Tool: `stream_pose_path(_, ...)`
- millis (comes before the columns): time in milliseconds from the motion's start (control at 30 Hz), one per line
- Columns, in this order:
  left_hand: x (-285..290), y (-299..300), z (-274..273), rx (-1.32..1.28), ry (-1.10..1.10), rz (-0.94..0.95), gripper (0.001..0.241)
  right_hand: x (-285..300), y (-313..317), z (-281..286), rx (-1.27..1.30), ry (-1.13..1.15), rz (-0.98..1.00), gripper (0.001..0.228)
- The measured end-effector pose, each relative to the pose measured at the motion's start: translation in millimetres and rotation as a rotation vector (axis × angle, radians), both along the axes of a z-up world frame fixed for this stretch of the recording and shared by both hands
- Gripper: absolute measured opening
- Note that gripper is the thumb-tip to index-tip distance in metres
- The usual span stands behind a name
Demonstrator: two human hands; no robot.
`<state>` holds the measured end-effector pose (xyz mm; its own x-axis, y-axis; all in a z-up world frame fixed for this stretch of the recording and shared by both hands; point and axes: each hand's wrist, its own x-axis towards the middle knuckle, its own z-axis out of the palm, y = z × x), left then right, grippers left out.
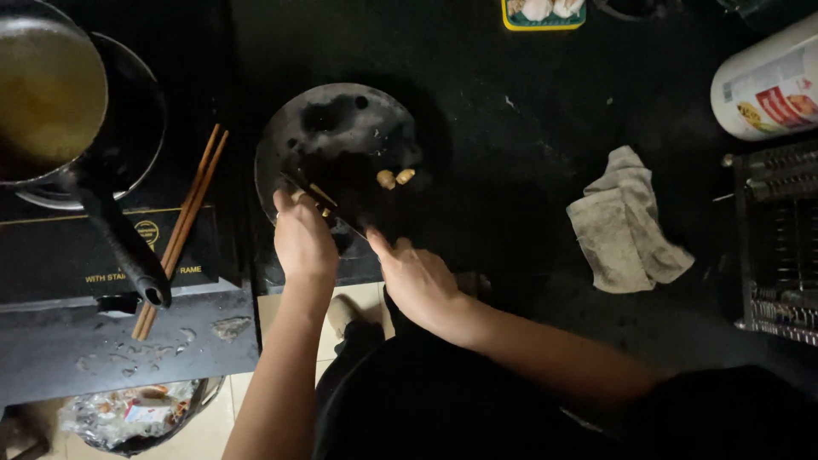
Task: The person is washing and then slicing a piece of ginger on a cutting board.
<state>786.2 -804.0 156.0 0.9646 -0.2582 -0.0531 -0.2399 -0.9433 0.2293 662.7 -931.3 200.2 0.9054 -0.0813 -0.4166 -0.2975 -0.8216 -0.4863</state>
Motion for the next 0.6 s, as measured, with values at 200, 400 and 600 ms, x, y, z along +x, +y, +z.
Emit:
stream_pose_path(200, -3, -1, 0, 0.045, -0.024, -0.04, 0.014, 2, -1, 3, 0.115, 0.118, -0.06, 0.047)
stream_pose_path(400, -1, -1, 0, 0.093, -0.026, -0.079, 0.017, 4, -2, 19, 0.154, 0.164, -0.16, 0.045)
stream_pose_path(600, 2, 0, -5, 0.083, -0.029, -0.099, 0.022, -6, 0, -3, 0.018, 0.013, 0.034, 0.051)
